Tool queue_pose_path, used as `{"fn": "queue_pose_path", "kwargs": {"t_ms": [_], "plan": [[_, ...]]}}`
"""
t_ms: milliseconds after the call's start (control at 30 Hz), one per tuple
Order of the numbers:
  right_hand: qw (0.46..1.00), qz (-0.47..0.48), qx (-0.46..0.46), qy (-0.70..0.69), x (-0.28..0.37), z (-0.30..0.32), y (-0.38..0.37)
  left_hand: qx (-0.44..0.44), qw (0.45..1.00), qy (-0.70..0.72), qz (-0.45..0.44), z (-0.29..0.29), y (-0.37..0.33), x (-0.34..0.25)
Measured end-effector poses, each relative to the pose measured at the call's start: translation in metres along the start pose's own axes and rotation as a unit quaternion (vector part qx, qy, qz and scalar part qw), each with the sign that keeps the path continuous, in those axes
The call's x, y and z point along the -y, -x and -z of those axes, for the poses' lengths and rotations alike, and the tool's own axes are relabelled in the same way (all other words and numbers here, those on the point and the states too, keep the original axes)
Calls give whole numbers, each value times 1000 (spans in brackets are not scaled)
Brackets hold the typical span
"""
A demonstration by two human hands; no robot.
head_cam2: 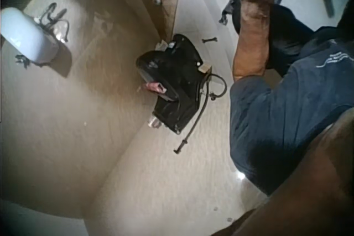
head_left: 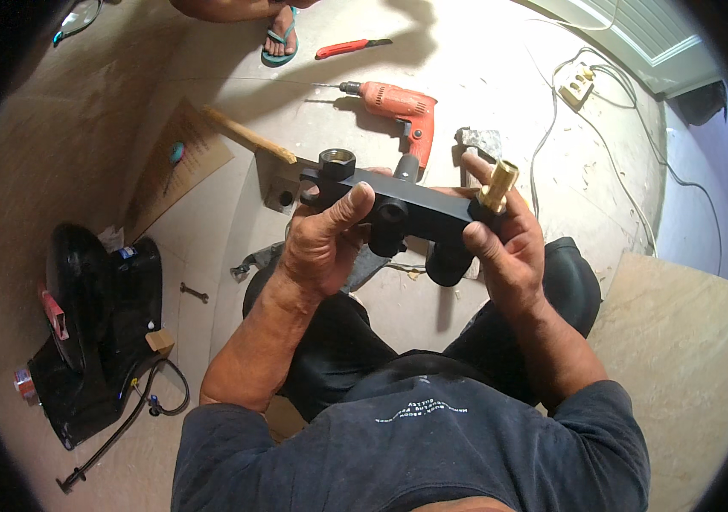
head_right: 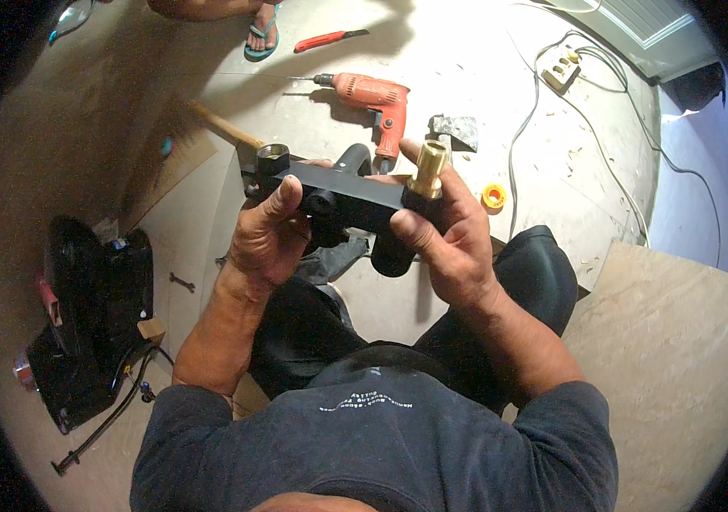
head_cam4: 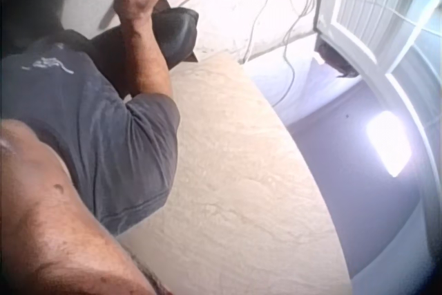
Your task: The person uses an electric drill to create a hole in a tiled wall, then clears debris from the hole with a small tool and inserts a metal pipe fitting.
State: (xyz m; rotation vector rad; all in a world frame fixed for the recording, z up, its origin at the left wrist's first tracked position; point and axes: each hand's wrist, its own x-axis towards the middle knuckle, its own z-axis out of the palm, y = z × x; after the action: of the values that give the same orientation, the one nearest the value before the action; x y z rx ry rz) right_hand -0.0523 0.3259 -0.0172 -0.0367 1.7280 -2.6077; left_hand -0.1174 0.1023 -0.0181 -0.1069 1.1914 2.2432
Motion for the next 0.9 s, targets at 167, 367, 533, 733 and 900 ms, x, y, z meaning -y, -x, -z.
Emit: {"fn": "queue_pose_path", "kwargs": {"t_ms": [167,367,533,733,900], "plan": [[996,-46,-22,-80,-5,9,-5,-30,999,-19,-20,-12,5,-2],[982,-116,-52,-137,-9,9,-7,-49,996,-76,20,-13,5,1],[977,-148,-74,-133,-9,8,-8,-60,997,-50,9,-17,1,3],[971,-180,-62,-143,-14,11,-11,-86,996,-7,14,-11,0,7],[971,-183,-72,-134,-8,3,-11,-70,996,-31,38,-13,1,3]]}}
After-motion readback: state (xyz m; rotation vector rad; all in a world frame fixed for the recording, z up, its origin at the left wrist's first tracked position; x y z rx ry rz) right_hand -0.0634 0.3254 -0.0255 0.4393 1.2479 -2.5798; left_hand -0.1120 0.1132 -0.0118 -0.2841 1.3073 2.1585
